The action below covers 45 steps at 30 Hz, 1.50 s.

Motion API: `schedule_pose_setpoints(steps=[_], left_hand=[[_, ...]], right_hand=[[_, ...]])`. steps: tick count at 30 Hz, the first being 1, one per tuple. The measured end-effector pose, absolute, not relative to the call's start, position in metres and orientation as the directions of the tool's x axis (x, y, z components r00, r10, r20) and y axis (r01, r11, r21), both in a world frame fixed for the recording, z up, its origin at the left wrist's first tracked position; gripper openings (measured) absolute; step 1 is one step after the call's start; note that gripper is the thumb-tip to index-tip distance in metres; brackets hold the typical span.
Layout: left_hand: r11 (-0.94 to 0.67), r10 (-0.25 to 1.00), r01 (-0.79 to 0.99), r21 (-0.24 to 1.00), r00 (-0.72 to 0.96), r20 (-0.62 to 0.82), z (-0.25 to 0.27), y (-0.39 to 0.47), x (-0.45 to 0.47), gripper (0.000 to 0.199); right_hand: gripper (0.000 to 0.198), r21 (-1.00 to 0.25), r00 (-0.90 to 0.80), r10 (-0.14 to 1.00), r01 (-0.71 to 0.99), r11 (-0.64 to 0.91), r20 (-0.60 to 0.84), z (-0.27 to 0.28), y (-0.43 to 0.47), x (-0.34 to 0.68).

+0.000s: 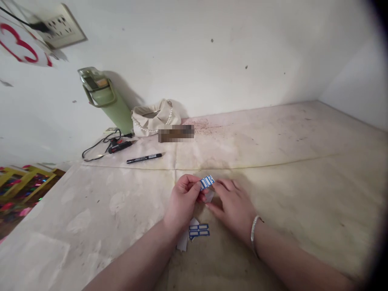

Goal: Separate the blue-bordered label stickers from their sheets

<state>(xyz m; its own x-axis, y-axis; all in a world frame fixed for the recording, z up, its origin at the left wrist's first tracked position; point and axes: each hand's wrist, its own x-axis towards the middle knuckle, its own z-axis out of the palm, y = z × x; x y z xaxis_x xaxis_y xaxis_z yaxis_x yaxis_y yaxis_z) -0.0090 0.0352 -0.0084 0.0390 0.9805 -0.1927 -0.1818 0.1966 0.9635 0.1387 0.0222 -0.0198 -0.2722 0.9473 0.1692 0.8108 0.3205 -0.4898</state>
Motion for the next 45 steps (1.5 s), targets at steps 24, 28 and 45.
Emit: schedule_pose_setpoints(steps=[24, 28, 45], left_hand=[[0.388, 0.919, -0.380, 0.840, 0.225, -0.323, -0.001, 0.046, -0.026, 0.016], [0.347, 0.924, -0.231, 0.909, 0.249, -0.289, 0.000, 0.039, -0.019, 0.018], [0.370, 0.869, 0.043, 0.928, 0.337, -0.362, 0.010, 0.021, -0.006, 0.017]], right_hand=[[0.025, -0.951, -0.153, 0.986, 0.310, -0.013, -0.063, 0.007, 0.008, 0.167], [0.020, -0.988, -0.212, 0.967, 0.086, -0.127, -0.143, 0.015, 0.005, 0.164], [0.022, -0.889, -0.074, 0.996, 0.450, 0.083, 0.056, 0.019, 0.001, 0.157]])
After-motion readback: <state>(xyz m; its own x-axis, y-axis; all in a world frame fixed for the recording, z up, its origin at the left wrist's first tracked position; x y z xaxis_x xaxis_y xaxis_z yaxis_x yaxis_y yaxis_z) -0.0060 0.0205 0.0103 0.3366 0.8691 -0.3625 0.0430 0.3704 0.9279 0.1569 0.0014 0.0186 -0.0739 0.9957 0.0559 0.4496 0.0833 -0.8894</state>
